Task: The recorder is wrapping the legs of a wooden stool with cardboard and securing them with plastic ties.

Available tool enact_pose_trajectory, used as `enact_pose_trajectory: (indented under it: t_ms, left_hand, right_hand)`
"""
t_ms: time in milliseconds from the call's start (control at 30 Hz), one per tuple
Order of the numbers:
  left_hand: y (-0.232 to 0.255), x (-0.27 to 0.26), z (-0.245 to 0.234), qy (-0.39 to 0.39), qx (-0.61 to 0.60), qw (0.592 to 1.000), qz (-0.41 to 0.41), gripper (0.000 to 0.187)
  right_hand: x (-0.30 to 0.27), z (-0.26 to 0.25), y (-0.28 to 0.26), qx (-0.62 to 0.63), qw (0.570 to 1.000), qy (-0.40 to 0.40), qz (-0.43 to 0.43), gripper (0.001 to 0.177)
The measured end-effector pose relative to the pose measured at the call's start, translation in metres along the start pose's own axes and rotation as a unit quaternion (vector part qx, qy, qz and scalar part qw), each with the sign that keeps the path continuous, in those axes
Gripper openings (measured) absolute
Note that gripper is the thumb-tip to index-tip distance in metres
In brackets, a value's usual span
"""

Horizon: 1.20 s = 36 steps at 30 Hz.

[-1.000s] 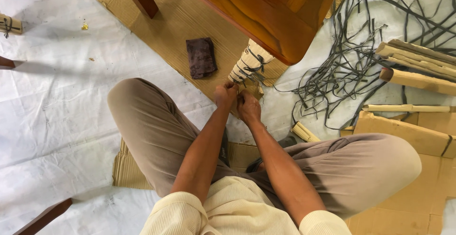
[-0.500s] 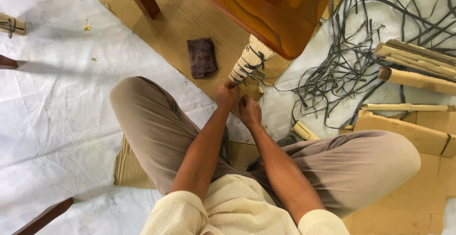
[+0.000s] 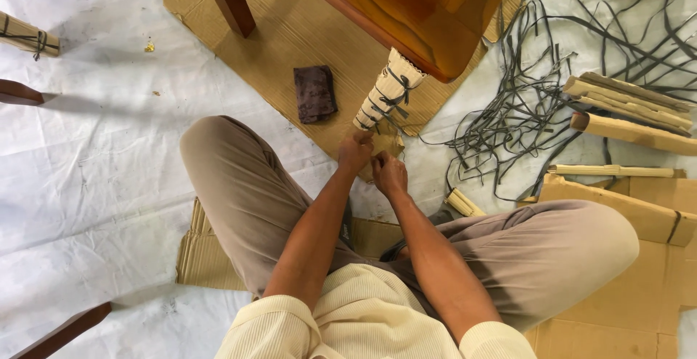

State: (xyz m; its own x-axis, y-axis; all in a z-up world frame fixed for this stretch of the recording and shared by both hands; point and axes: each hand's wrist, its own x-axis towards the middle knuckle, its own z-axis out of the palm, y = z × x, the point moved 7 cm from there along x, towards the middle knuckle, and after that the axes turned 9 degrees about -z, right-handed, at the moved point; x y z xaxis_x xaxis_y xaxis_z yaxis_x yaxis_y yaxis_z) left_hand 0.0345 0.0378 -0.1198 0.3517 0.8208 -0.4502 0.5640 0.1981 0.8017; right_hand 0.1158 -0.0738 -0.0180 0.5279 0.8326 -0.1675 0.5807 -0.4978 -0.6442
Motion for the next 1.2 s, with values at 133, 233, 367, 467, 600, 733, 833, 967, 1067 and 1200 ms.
enact_pose_trajectory:
  t_ms: [133,233,367,467,600,733,833,967,1067,1200]
  left_hand:
    - [0.028,-0.017,-0.008,-0.016,-0.009,0.999,0.031,0.042]
    - [0.034,-0.023,-0.010,-0.010,-0.001,1.000,0.010,0.045]
    - [0.028,-0.020,-0.008,0.010,0.042,0.999,0.023,0.038]
    - [0.045,-0.033,-0.023,0.016,0.057,0.998,0.002,0.033]
    - [0.070,-0.046,-0.048,0.032,0.051,0.997,-0.053,0.029]
    - [0.105,-0.061,-0.078,0.035,0.042,0.997,-0.053,0.031]
    - [0.128,-0.070,-0.102,0.035,0.050,0.997,-0.046,0.034]
    - [0.121,-0.050,-0.120,0.110,0.112,0.987,0.038,0.027]
    - [0.115,-0.034,-0.127,0.155,0.162,0.968,0.116,0.023]
    - [0.096,-0.008,-0.140,0.175,0.133,0.974,0.048,0.032]
  right_hand:
    - [-0.003,-0.002,0.003,-0.015,1.000,-0.005,0.006,0.023]
    - [-0.005,-0.006,0.003,-0.013,1.000,-0.004,0.002,0.023]
    - [-0.009,-0.012,-0.002,-0.012,1.000,0.001,-0.003,0.024]
    - [-0.011,-0.015,-0.004,0.003,1.000,0.004,0.003,0.025]
    - [-0.009,-0.017,-0.003,0.005,1.000,0.027,-0.010,0.026]
    - [-0.005,-0.034,-0.015,0.042,0.997,0.060,-0.032,0.024]
    - [-0.001,-0.057,-0.030,0.076,0.992,0.093,-0.031,0.023]
    - [0.021,-0.089,-0.036,0.152,0.980,0.119,-0.044,0.020]
    - [0.033,-0.131,-0.057,0.174,0.974,0.129,-0.069,0.018]
    - [0.041,-0.196,-0.098,0.169,0.965,0.137,-0.145,0.015]
